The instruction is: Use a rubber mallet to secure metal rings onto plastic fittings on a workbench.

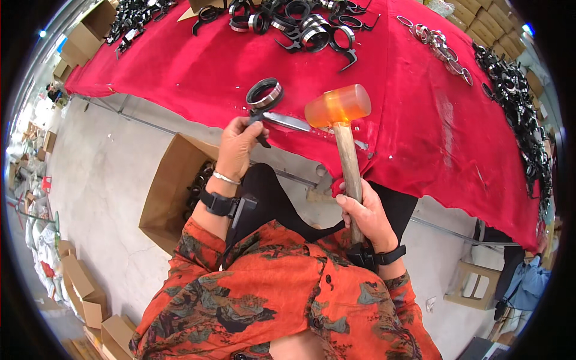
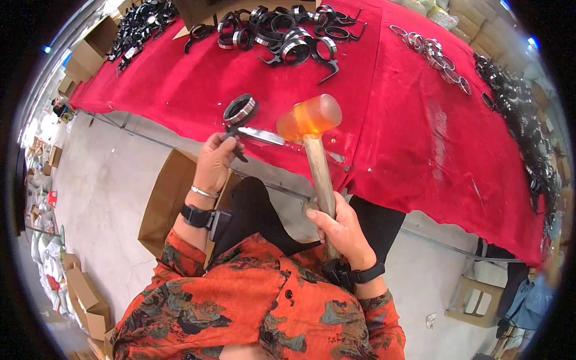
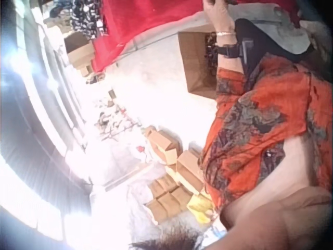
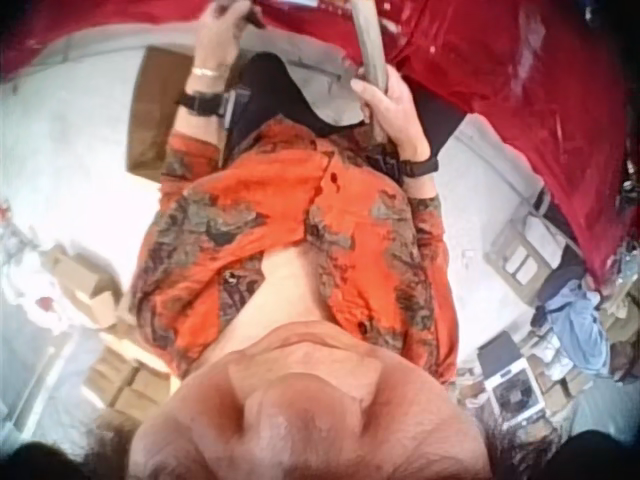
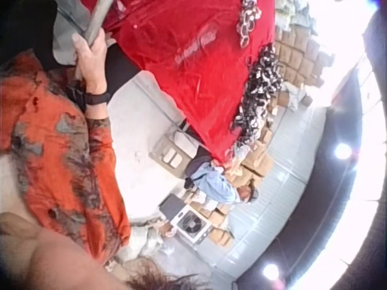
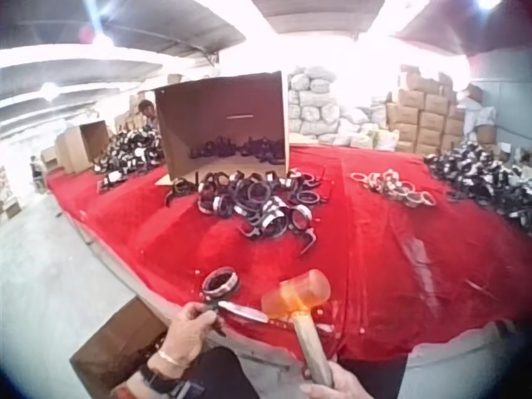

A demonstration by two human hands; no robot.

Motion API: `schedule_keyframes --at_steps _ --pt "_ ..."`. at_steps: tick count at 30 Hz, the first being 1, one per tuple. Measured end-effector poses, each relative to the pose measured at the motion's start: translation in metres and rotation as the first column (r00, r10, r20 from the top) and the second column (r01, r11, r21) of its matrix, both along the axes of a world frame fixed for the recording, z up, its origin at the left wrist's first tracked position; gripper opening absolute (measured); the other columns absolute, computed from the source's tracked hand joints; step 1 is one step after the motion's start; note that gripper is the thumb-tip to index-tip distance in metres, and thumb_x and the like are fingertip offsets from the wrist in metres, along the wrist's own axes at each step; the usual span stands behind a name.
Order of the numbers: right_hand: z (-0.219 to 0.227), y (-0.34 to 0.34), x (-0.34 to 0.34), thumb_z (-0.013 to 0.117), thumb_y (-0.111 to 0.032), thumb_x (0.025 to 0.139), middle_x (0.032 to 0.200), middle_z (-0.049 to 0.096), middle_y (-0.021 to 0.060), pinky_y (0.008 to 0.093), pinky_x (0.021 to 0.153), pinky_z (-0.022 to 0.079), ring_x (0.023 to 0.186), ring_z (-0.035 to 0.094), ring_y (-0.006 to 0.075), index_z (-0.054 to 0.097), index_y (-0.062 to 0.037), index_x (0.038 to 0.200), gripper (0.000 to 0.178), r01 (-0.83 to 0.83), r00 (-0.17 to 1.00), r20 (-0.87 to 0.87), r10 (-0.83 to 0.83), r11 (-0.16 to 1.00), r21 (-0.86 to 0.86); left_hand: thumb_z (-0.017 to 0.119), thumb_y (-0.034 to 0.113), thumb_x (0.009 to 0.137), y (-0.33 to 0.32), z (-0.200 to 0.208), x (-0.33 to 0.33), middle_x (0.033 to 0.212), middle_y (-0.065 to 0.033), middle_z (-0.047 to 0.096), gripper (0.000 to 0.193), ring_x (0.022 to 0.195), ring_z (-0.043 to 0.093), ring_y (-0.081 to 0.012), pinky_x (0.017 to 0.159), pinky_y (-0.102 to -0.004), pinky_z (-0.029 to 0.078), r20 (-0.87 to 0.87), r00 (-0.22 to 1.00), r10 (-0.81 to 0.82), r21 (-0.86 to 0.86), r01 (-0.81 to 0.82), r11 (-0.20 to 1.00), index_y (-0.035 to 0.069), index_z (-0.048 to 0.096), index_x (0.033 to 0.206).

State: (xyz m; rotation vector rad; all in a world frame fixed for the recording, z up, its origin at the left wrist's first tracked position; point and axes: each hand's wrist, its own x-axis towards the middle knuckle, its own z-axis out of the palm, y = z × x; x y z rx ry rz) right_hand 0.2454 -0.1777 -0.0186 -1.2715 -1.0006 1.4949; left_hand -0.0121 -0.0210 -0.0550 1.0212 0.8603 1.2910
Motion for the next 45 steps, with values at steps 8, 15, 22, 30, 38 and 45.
schedule_keyframes --at_steps 8,15,22,30,38,45 --pt "0.03 0.0 -0.008 0.068 -0.01 0.082 0.066 0.051 -0.0004 0.0232 0.045 0.041 0.049 0.048 0.0066 0.051 -0.0002 0.101 0.028 0.023 0.982 0.185 -0.035 0.998 0.066 0.05 0.021 0.097 -0.01 -0.011 0.01 0.078 -0.0025 0.059 0.021 0.073 0.057 -0.0121 0.071 -0.0267 0.046 -0.23 0.962 -0.145 0.081 0.167 0.983 0.003 0.056 0.09" --pt "0.073 0.01 -0.021 0.071 -0.01 0.08 0.07 0.053 0.0004 0.0227 0.049 0.041 0.056 0.048 0.0064 0.051 -0.0019 0.094 0.025 0.111 0.948 0.265 -0.178 0.962 0.249 0.05 0.023 0.098 -0.005 -0.013 0.003 0.069 -0.0023 0.054 0.026 0.065 0.053 -0.011 0.061 -0.0264 0.045 -0.232 0.966 -0.117 0.119 0.148 0.982 0.003 0.052 0.082" --pt "0.073 0.01 -0.022 0.072 -0.014 0.079 0.068 0.051 0.0017 0.0252 0.048 0.038 0.055 0.044 0.0066 0.054 -0.0019 0.096 0.027 0.039 0.867 0.494 -0.062 0.998 0.058 0.047 0.023 0.098 -0.002 -0.015 0.003 0.069 -0.0016 0.054 0.026 0.067 0.053 -0.0114 0.065 -0.0266 0.042 -0.219 0.961 -0.166 0.061 0.183 0.981 0.004 0.054 0.082" --pt "0.058 0.037 -0.032 0.072 -0.025 0.083 0.068 0.056 0.0163 0.0366 0.055 0.046 0.061 0.06 0.0268 0.048 0.0012 0.093 0.037 -0.265 0.524 0.851 -0.042 0.941 0.21 0.048 0.024 0.098 0.002 -0.016 0.012 0.068 -0.0011 0.052 0.027 0.063 0.05 -0.0105 0.062 -0.0264 0.043 -0.259 0.957 -0.132 0.115 0.166 0.979 0.004 0.052 0.08" --pt "0.103 0.056 -0.063 0.073 -0.025 0.081 0.065 0.055 0.0172 0.0383 0.053 0.046 0.055 0.058 0.0292 0.05 0.0013 0.093 0.037 -0.238 0.619 0.771 -0.149 0.9 0.365 0.052 0.024 0.095 -0.002 -0.015 0.008 0.064 -0.0014 0.051 0.027 0.057 0.049 -0.0097 0.054 -0.0259 0.041 -0.261 0.964 -0.047 0.103 0.077 0.992 0.003 0.051 0.077" --pt "0.097 0.086 -0.056 0.072 -0.028 0.083 0.068 0.057 0.0182 0.0364 0.054 0.046 0.06 0.061 0.0221 0.05 0.0025 0.087 0.039 -0.331 0.588 0.804 0.085 0.933 0.144 0.049 0.026 0.098 0.002 -0.015 0.006 0.064 -0.0015 0.052 0.031 0.059 0.05 -0.0104 0.058 -0.0266 0.041 -0.349 0.936 -0.048 0.111 0.092 0.99 0.003 0.053 0.078"
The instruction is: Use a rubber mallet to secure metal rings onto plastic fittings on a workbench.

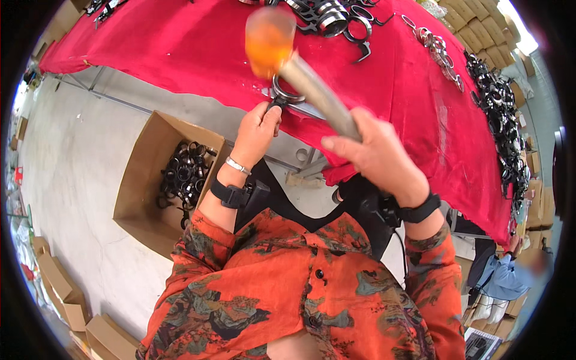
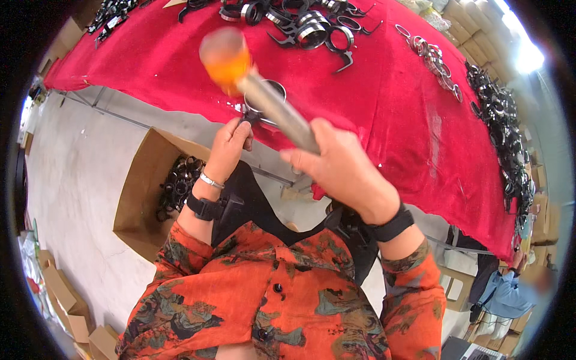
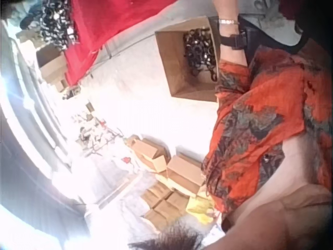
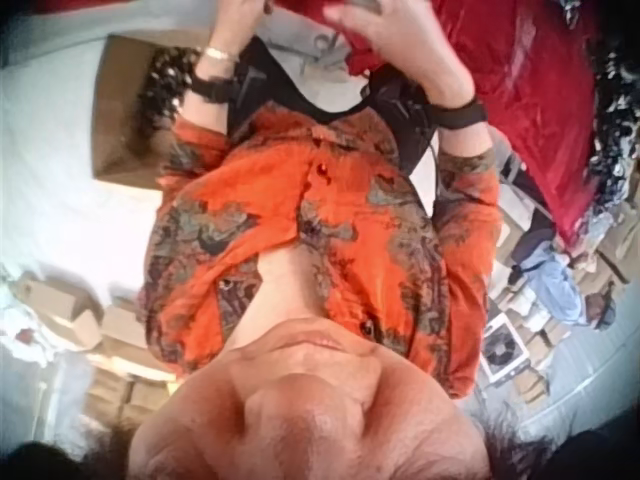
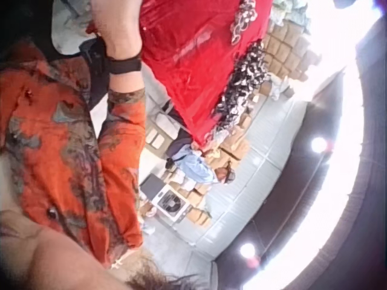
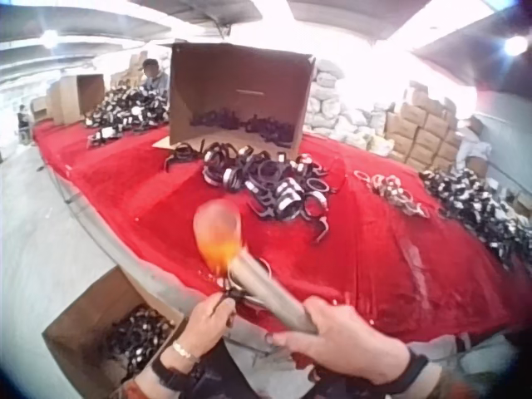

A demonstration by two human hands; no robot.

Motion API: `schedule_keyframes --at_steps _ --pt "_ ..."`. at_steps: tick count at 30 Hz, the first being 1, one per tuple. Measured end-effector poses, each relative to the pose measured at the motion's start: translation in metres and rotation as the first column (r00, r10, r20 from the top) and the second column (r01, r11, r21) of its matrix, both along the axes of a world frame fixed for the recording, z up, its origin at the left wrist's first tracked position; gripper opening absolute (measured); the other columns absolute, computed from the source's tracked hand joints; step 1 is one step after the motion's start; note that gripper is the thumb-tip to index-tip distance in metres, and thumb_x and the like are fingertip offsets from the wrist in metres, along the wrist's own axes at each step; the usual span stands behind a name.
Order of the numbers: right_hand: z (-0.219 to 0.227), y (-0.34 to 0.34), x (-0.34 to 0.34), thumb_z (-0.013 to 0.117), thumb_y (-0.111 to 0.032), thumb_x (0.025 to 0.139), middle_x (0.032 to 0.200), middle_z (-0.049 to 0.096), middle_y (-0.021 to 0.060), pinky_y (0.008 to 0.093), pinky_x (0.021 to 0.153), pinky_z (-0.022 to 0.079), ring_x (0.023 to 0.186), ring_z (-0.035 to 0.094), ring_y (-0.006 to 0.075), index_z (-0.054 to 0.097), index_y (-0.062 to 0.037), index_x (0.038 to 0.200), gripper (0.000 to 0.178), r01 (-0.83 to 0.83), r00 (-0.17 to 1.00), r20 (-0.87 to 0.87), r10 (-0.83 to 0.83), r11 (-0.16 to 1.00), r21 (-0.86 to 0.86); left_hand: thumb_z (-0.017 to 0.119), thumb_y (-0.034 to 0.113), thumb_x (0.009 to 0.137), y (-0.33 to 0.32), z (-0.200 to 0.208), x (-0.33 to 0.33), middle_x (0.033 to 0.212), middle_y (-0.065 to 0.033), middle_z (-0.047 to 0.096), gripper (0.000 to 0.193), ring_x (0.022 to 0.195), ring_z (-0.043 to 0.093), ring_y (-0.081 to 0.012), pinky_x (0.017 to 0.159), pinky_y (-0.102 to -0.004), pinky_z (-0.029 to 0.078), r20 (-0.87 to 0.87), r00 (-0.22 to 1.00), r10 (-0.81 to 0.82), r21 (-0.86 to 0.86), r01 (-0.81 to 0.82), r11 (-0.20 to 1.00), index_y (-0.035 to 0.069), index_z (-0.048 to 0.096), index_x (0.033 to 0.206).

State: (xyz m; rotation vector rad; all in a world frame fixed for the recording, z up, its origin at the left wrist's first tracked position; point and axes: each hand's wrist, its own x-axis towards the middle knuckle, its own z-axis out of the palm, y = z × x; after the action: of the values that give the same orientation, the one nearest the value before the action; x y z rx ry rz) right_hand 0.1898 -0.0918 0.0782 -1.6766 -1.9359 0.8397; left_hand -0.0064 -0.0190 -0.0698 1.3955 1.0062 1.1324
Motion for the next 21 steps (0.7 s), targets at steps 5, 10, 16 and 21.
schedule_keyframes --at_steps 5,10,16,21 --pt "0.012 0.005 -0.002 0.075 -0.03 0.081 0.067 0.055 0.0146 0.0344 0.054 0.043 0.059 0.043 0.0166 0.048 0.0003 0.083 0.041 0.176 0.968 -0.204 -0.144 0.973 0.15 0.051 0.026 0.097 -0.005 0.002 0.004 0.062 -0.0014 0.051 0.031 0.058 0.049 -0.01 0.055 -0.0269 0.041 0.017 1.0 0.022 0.007 -0.022 1.0 0.003 0.052 0.076" --pt "-0.006 0.036 0.018 0.069 -0.033 0.085 0.062 0.049 0.0051 0.0291 0.043 0.043 0.05 0.054 0.0129 0.05 0.0 0.085 0.038 0.185 0.956 -0.15 -0.251 0.916 -0.356 0.053 0.026 0.096 0.001 0.006 0.006 0.06 -0.0016 0.05 0.031 0.056 0.048 -0.0096 0.053 -0.027 0.04 -0.049 0.998 0.037 0.031 -0.036 0.999 0.003 0.05 0.075" --pt "0.025 0.016 0.015 0.067 -0.031 0.087 0.061 0.048 -0.0016 0.0234 0.041 0.039 0.046 0.046 0.0071 0.051 -0.0034 0.092 0.033 0.196 0.893 -0.371 -0.256 0.962 -0.191 0.051 0.026 0.096 -0.005 0.004 -0.003 0.062 -0.0012 0.05 0.03 0.057 0.048 -0.0096 0.055 -0.0264 0.041 0.048 0.999 0.011 -0.012 -0.01 1.0 0.003 0.05 0.078" --pt "-0.026 0.013 0.035 0.067 -0.029 0.087 0.062 0.047 -0.0027 0.0233 0.041 0.038 0.046 0.046 0.007 0.049 -0.0068 0.087 0.029 0.274 0.851 -0.312 -0.422 0.865 -0.421 0.047 0.026 0.099 0.002 0.002 0.001 0.065 -0.0013 0.051 0.03 0.062 0.05 -0.0101 0.06 -0.026 0.042 0.063 0.996 -0.068 -0.029 0.07 0.997 0.003 0.052 0.079"
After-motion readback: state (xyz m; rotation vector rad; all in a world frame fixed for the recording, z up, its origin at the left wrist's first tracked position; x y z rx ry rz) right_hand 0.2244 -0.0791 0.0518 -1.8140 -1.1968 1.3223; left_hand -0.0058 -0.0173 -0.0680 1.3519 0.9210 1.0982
